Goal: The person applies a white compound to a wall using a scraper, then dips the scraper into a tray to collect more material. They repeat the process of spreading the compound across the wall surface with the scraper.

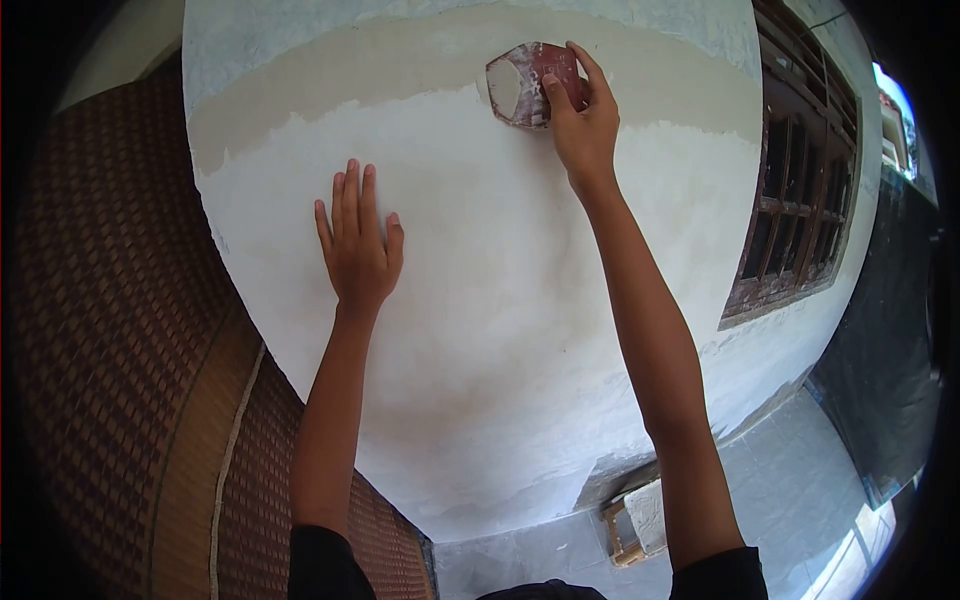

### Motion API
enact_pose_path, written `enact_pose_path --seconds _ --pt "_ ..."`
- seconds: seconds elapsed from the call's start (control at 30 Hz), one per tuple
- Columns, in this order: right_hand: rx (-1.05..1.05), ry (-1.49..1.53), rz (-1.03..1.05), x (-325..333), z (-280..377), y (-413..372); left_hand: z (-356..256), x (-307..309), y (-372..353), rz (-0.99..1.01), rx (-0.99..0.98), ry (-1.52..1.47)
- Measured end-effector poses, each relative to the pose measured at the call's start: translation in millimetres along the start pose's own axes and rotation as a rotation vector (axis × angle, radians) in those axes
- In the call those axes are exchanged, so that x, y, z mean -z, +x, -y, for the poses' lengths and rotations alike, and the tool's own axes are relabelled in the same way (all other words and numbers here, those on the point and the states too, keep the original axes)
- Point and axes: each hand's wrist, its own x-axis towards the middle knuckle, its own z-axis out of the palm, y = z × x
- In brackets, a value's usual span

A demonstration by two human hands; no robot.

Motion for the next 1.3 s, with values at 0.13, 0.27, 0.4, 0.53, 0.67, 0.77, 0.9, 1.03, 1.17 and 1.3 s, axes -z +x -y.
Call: enact_pose_path --seconds 0.13,0.27,0.4,0.53,0.67,0.77,0.9,1.03,1.17,1.3 --pt "-0.150 0.122 -0.253 37.2 -19.7 11.4 -2.0 0.0 0.3 -0.004 -0.001 -0.005" --pt "-0.132 0.278 -0.249 42.3 -10.3 6.9 -3.1 -1.0 0.6 -0.008 0.000 0.004" --pt "-0.080 0.125 -0.035 1.9 0.5 -2.8 -0.2 -0.7 -0.2 0.004 0.001 0.002" --pt "0.011 -0.033 -0.053 6.2 -11.5 -0.3 0.1 0.4 0.0 0.001 -0.007 0.001" --pt "-0.147 0.200 -0.395 44.5 -25.8 7.2 -2.9 -2.1 0.2 -0.018 0.009 0.000" --pt "-0.123 0.260 -0.290 34.2 -12.8 0.5 -3.2 -1.5 0.0 -0.012 0.005 0.002" --pt "-0.022 0.098 -0.031 5.8 -0.2 -4.6 -0.6 -0.3 0.5 0.000 0.001 -0.013" --pt "-0.185 0.071 -0.220 33.0 -12.5 3.6 -0.3 0.4 -0.2 0.004 -0.003 -0.015" --pt "-0.115 0.306 -0.408 57.8 -28.3 6.5 -3.6 -0.8 0.1 -0.005 0.011 -0.010" --pt "-0.152 0.240 -0.104 21.9 1.1 -1.5 -1.9 -1.1 -0.2 -0.001 0.005 -0.009"
